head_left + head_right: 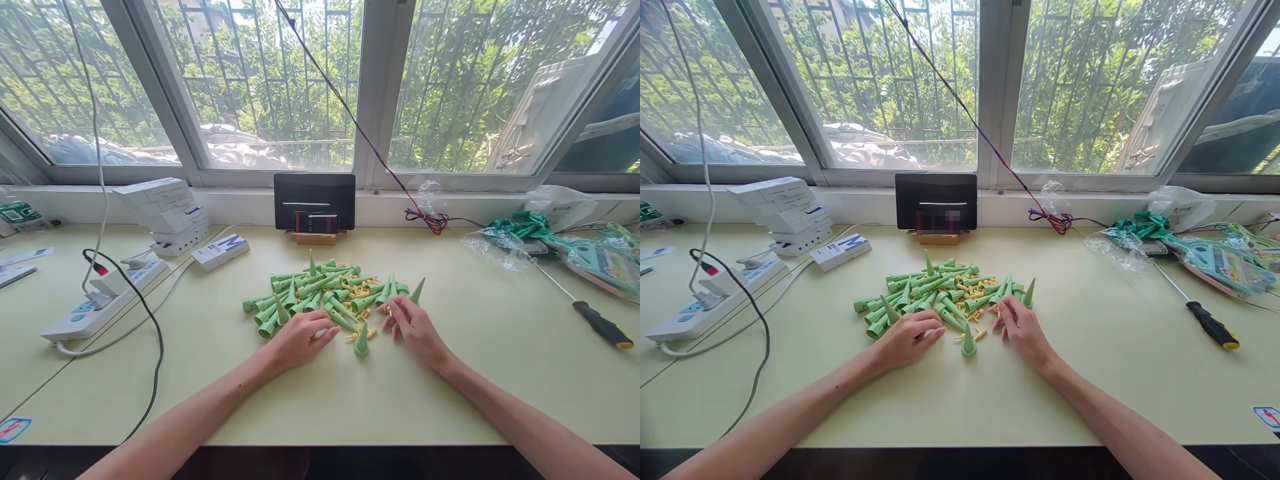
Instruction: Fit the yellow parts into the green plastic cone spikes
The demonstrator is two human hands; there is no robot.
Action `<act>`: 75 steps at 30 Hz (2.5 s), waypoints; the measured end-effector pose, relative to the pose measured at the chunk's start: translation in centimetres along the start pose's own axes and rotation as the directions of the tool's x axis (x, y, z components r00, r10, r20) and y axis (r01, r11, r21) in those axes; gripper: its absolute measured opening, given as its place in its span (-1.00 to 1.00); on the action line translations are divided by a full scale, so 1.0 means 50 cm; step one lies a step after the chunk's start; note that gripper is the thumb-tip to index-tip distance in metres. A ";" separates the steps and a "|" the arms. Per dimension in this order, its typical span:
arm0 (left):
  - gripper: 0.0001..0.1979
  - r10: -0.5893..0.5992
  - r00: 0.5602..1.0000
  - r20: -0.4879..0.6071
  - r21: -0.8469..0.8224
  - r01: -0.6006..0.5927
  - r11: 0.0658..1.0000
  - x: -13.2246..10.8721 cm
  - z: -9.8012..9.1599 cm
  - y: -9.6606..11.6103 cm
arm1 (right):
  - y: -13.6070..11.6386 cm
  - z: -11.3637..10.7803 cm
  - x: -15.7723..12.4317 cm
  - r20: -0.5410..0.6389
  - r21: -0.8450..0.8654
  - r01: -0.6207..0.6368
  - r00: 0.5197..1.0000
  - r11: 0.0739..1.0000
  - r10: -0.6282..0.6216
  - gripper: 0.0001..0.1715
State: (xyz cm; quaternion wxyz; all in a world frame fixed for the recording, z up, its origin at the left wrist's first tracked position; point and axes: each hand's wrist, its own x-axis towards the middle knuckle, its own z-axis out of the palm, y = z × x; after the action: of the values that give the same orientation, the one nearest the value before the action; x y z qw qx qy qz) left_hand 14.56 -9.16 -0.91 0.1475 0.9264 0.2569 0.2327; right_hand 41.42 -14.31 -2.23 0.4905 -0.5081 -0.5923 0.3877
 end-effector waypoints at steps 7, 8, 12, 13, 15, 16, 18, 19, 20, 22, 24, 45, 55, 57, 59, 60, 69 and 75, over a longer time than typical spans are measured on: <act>-0.68 0.010 0.998 -0.059 0.116 -0.003 0.993 0.025 0.041 0.061 | 0.018 -0.007 0.012 -0.015 -0.068 0.000 1.000 0.998 -0.001 -0.58; -0.66 -0.001 0.999 -0.046 0.118 0.006 0.993 0.030 0.046 0.067 | 0.018 -0.008 0.014 -0.018 -0.073 0.002 1.000 0.997 -0.004 -0.58; -0.81 -0.022 0.999 -0.029 0.114 0.025 0.993 0.047 0.058 0.072 | 0.011 -0.006 0.015 -0.015 -0.060 0.007 1.000 0.998 -0.007 -0.61; -0.85 -0.036 0.999 -0.036 0.096 0.039 0.995 0.049 0.059 0.070 | 0.008 -0.004 0.014 -0.016 -0.050 0.012 1.000 0.999 -0.013 -0.62; -0.83 -0.065 0.997 -0.049 0.052 0.067 0.996 0.051 0.057 0.064 | 0.002 0.003 0.010 -0.014 -0.011 0.045 0.999 0.999 -0.045 -0.64; -0.81 -0.073 0.996 -0.048 0.040 0.075 0.996 0.051 0.055 0.062 | -0.001 0.008 0.008 -0.001 0.009 0.064 0.998 0.998 -0.064 -0.65; -0.78 -0.083 0.996 -0.040 0.020 0.084 0.996 0.051 0.050 0.059 | -0.005 0.018 0.005 0.042 0.036 0.094 0.995 0.995 -0.095 -0.66; -0.76 -0.085 0.996 -0.036 0.012 0.086 0.996 0.051 0.048 0.059 | -0.006 0.022 0.004 0.070 0.043 0.103 0.992 0.994 -0.106 -0.67; -0.76 -0.088 0.996 -0.032 0.002 0.088 0.996 0.052 0.046 0.058 | -0.007 0.026 0.003 0.097 0.046 0.108 0.989 0.993 -0.112 -0.68; -0.74 -0.095 0.995 -0.029 -0.020 0.095 0.995 0.053 0.042 0.056 | -0.009 0.032 0.002 0.136 0.051 0.109 0.984 0.993 -0.115 -0.68; -0.74 -0.107 0.994 -0.036 -0.042 0.106 0.994 0.055 0.040 0.053 | -0.009 0.035 0.003 0.143 0.049 0.110 0.983 0.993 -0.116 -0.69; -0.90 -0.120 0.978 -0.170 -0.233 0.078 0.969 0.054 0.041 0.055 | -0.027 0.033 -0.008 -0.028 -0.090 0.157 0.987 0.983 -0.160 -0.70; -0.82 -0.296 0.942 -0.159 -0.456 0.195 0.868 0.051 0.042 0.061 | -0.027 0.049 -0.019 -0.063 -0.091 0.162 0.984 0.983 -0.168 -0.76; -0.79 -0.323 0.937 -0.135 -0.527 0.208 0.824 0.051 0.043 0.060 | -0.023 0.052 -0.021 -0.071 -0.103 0.179 0.980 0.978 -0.187 -0.78; -0.77 -0.354 0.928 -0.119 -0.605 0.215 0.767 0.051 0.043 0.060 | -0.020 0.054 -0.024 -0.080 -0.132 0.202 0.974 0.970 -0.214 -0.80; -0.76 -0.369 0.923 -0.110 -0.643 0.217 0.734 0.050 0.043 0.060 | -0.019 0.056 -0.026 -0.083 -0.154 0.220 0.969 0.963 -0.234 -0.81; -0.73 -0.402 0.914 -0.056 -0.803 0.198 0.563 0.048 0.040 0.061 | -0.015 0.091 -0.003 -0.100 -0.255 0.366 0.911 0.895 -0.400 -0.82; -0.71 -0.411 0.911 -0.044 -0.831 0.195 0.522 0.049 0.028 0.064 | -0.016 0.106 0.014 -0.154 -0.211 0.323 0.921 0.922 -0.358 -0.79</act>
State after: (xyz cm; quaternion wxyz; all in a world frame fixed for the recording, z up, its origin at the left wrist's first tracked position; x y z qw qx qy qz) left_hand 18.44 -10.65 0.04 0.5609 0.6607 0.2956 0.4019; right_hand 36.07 -13.55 -2.48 0.5564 -0.4741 -0.6553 0.1902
